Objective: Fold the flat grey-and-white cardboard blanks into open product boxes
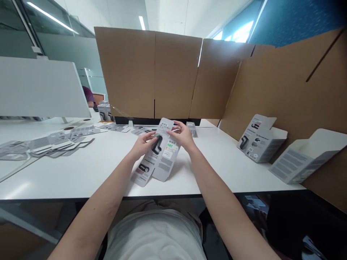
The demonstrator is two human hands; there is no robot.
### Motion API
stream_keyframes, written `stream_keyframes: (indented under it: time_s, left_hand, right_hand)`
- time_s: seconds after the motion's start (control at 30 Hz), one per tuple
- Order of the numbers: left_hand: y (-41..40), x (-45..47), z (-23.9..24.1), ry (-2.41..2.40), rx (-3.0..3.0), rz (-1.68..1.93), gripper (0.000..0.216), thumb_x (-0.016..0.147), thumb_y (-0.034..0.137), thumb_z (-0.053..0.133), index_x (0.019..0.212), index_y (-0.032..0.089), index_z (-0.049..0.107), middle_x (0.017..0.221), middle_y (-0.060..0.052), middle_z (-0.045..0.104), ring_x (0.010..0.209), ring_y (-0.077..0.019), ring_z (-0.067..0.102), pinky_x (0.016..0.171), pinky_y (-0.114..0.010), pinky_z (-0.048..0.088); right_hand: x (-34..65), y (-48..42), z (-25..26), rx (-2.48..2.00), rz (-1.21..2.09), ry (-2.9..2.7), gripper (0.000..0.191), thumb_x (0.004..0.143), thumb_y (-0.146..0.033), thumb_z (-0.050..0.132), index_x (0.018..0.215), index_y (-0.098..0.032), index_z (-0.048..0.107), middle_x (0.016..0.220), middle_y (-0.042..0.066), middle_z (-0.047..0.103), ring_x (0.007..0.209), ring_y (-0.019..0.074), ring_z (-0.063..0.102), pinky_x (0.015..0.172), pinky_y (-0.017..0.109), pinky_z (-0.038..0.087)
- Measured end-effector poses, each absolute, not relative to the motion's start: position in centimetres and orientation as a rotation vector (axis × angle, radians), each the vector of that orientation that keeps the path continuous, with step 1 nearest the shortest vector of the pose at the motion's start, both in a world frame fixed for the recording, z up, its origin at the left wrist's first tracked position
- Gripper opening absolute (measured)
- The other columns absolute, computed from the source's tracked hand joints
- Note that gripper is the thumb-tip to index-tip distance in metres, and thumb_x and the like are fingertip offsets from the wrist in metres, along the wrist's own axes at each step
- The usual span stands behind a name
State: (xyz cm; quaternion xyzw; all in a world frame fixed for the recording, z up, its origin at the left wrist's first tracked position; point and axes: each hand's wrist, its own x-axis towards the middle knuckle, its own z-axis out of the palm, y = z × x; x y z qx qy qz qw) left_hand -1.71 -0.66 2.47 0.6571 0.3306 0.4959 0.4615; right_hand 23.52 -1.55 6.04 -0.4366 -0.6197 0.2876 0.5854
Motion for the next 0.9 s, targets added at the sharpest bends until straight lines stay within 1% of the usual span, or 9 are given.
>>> stream_keyframes:
  time_s: [0.1,0.2,0.33,0.43,0.53,0.67,0.77,0.83,0.9]
  left_hand:
    - [-0.5,-1.6,2.0,0.823,1.683,1.182,0.089,0.083,0.077,0.099,0.151,0.022,0.082,0.133,-0.017,0.089,0.121,-0.0407,0.086,0.108,-0.058,0.069]
    - [-0.3,-1.5,1.5,0.85,1.692,1.139,0.085,0.082,0.076,0.1,0.147,0.023,0.084,0.13,-0.016,0.089,0.123,-0.0409,0.086,0.11,-0.058,0.069]
    - [0.0,-1.6,0.8,0.869,1.666,1.085,0.087,0.074,0.077,0.105,0.14,0.024,0.087,0.127,-0.015,0.09,0.121,-0.0406,0.086,0.109,-0.056,0.069]
    - [-0.1,-1.9,0.6,0.864,1.646,1.007,0.094,0.07,0.08,0.106,0.143,0.023,0.085,0.124,-0.015,0.091,0.117,-0.0388,0.086,0.103,-0.052,0.069]
    - [-0.4,-2.1,0.5,0.857,1.688,0.914,0.098,0.074,0.081,0.104,0.15,0.022,0.081,0.114,-0.014,0.092,0.105,-0.0354,0.087,0.093,-0.048,0.068]
    - [-0.6,-2.2,0.7,0.914,1.804,0.834,0.095,0.082,0.087,0.094,0.149,0.022,0.08,0.094,-0.009,0.089,0.084,-0.0305,0.083,0.078,-0.043,0.064]
    - [-0.7,-2.2,1.4,1.0,1.937,0.895,0.087,0.092,0.089,0.083,0.149,0.024,0.08,0.114,-0.012,0.09,0.095,-0.0317,0.084,0.087,-0.045,0.066]
    - [-1.0,-2.2,1.8,1.073,2.077,0.977,0.085,0.093,0.086,0.083,0.154,0.027,0.078,0.144,-0.015,0.084,0.12,-0.0368,0.083,0.105,-0.05,0.065]
    - [-1.2,-2.0,2.0,1.123,2.27,1.024,0.103,0.083,0.085,0.092,0.166,0.03,0.07,0.165,-0.018,0.072,0.146,-0.0453,0.071,0.125,-0.058,0.055]
  right_hand:
    - [24.4,-1.7,5.0,-1.005,0.738,-1.456,0.064,0.074,-0.057,0.104,0.125,-0.024,0.085,0.119,0.01,0.086,0.105,0.0291,0.079,0.094,0.043,0.067]
    - [24.8,-2.1,4.1,-1.058,0.805,-1.498,0.054,0.079,-0.066,0.101,0.11,-0.023,0.088,0.117,0.011,0.087,0.108,0.0302,0.079,0.095,0.043,0.066]
    - [25.1,-2.6,3.6,-1.177,0.869,-1.555,0.048,0.082,-0.066,0.103,0.101,-0.023,0.09,0.123,0.012,0.087,0.109,0.0308,0.081,0.093,0.042,0.067]
    - [25.6,-3.0,3.5,-1.223,1.137,-1.583,0.049,0.083,-0.066,0.105,0.097,-0.022,0.089,0.112,0.013,0.09,0.097,0.031,0.084,0.083,0.041,0.069]
    - [26.2,-3.3,3.3,-1.182,1.37,-1.606,0.05,0.079,-0.063,0.109,0.1,-0.022,0.09,0.107,0.012,0.091,0.095,0.0314,0.086,0.08,0.039,0.072]
    - [26.5,-3.0,2.7,-1.154,1.526,-1.667,0.049,0.067,-0.047,0.117,0.1,-0.022,0.09,0.108,0.012,0.092,0.094,0.0299,0.087,0.078,0.037,0.073]
    - [26.3,-2.3,2.6,-1.153,1.458,-1.573,0.04,0.075,-0.046,0.113,0.095,-0.021,0.09,0.108,0.013,0.092,0.09,0.0286,0.086,0.077,0.036,0.073]
    - [26.2,-1.9,2.7,-1.126,1.332,-1.445,0.034,0.082,-0.046,0.109,0.094,-0.021,0.089,0.107,0.014,0.092,0.091,0.0296,0.086,0.077,0.038,0.073]
    - [25.9,-1.8,2.8,-1.092,1.216,-1.355,0.032,0.085,-0.046,0.106,0.094,-0.021,0.088,0.108,0.015,0.092,0.093,0.031,0.087,0.079,0.041,0.073]
